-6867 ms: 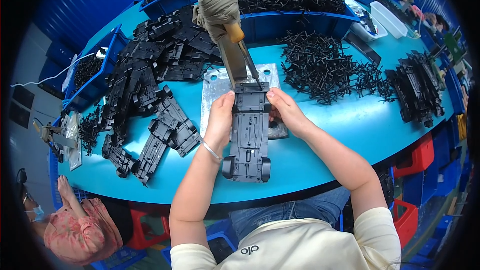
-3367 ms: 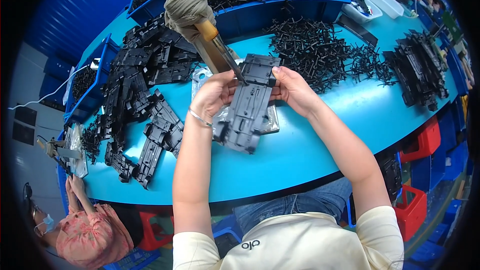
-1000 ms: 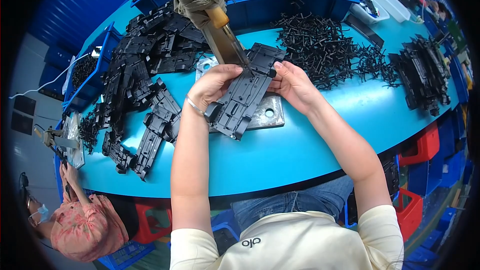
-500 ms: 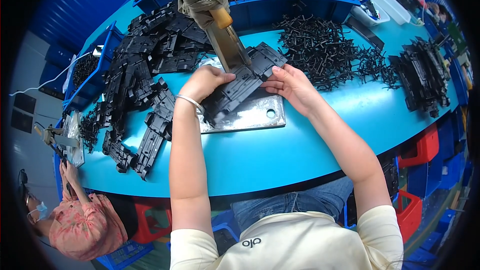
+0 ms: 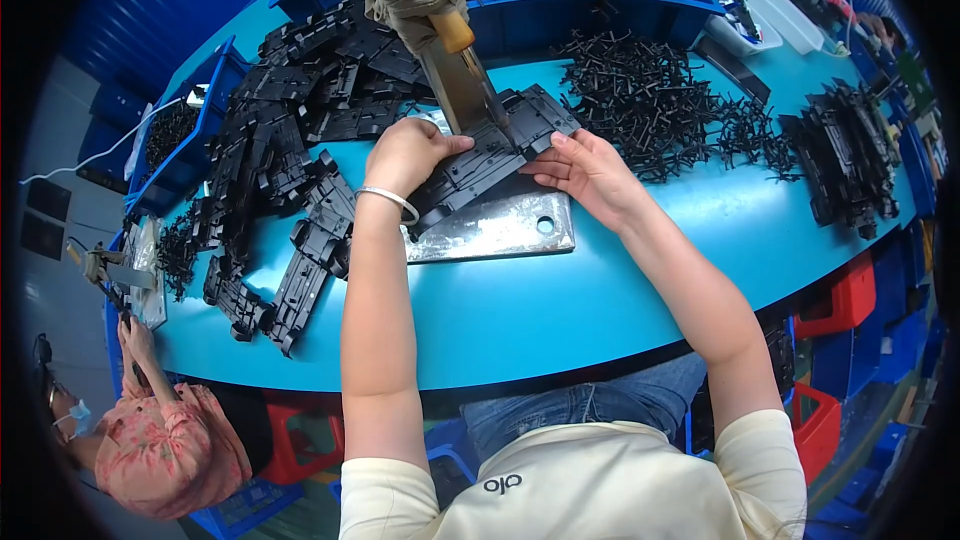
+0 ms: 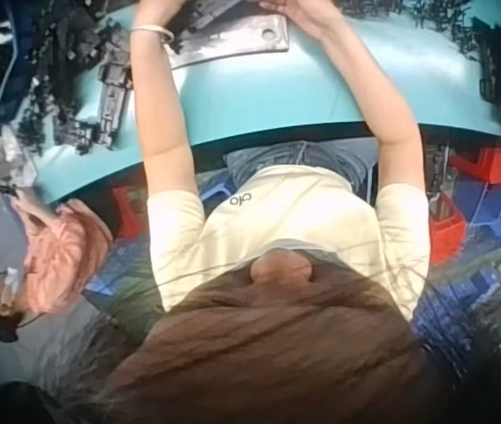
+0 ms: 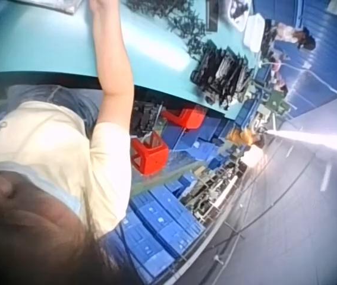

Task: Assembling plastic toy car chassis by attaching components using hands and a fixed assembly tool.

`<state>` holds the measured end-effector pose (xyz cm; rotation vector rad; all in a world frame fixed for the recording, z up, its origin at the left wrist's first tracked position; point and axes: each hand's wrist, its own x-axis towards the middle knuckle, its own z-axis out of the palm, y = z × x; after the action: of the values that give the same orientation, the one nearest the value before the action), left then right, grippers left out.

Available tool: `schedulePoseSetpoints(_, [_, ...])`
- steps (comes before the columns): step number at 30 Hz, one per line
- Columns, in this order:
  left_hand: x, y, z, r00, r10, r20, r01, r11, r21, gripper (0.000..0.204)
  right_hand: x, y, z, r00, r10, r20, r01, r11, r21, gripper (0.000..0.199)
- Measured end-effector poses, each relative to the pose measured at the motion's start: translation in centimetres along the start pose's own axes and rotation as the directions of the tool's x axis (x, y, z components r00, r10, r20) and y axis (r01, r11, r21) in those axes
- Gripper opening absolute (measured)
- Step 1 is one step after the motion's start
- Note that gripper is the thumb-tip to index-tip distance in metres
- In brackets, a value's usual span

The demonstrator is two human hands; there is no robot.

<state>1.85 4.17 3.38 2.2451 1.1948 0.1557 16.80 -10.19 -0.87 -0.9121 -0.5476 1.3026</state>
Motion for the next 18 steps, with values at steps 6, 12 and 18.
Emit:
schedulePoseSetpoints(6, [-0.01, -0.08, 0.13, 1.0, 0.002, -0.001, -0.002, 1.0, -0.012, 0.039, 0.08, 0.12, -0.18, 1.0, -0.003, -0.001, 0.003, 1.0, -0.019, 0.022])
schedulePoseSetpoints(12, [0.14, -0.29, 0.17, 1.0, 0.009, 0.007, -0.008, 0.999, -0.039, 0.039, 0.11, 0.09, -0.21, 1.0, -0.004, 0.008, 0.004, 0.999, -0.032, 0.026])
schedulePoseSetpoints(18, [-0.07, 0.2, -0.05, 1.0, 0.006, 0.016, -0.006, 1.0, -0.007, 0.038, 0.05, 0.03, -0.2, 1.0, -0.009, -0.003, 0.009, 1.0, -0.025, 0.023])
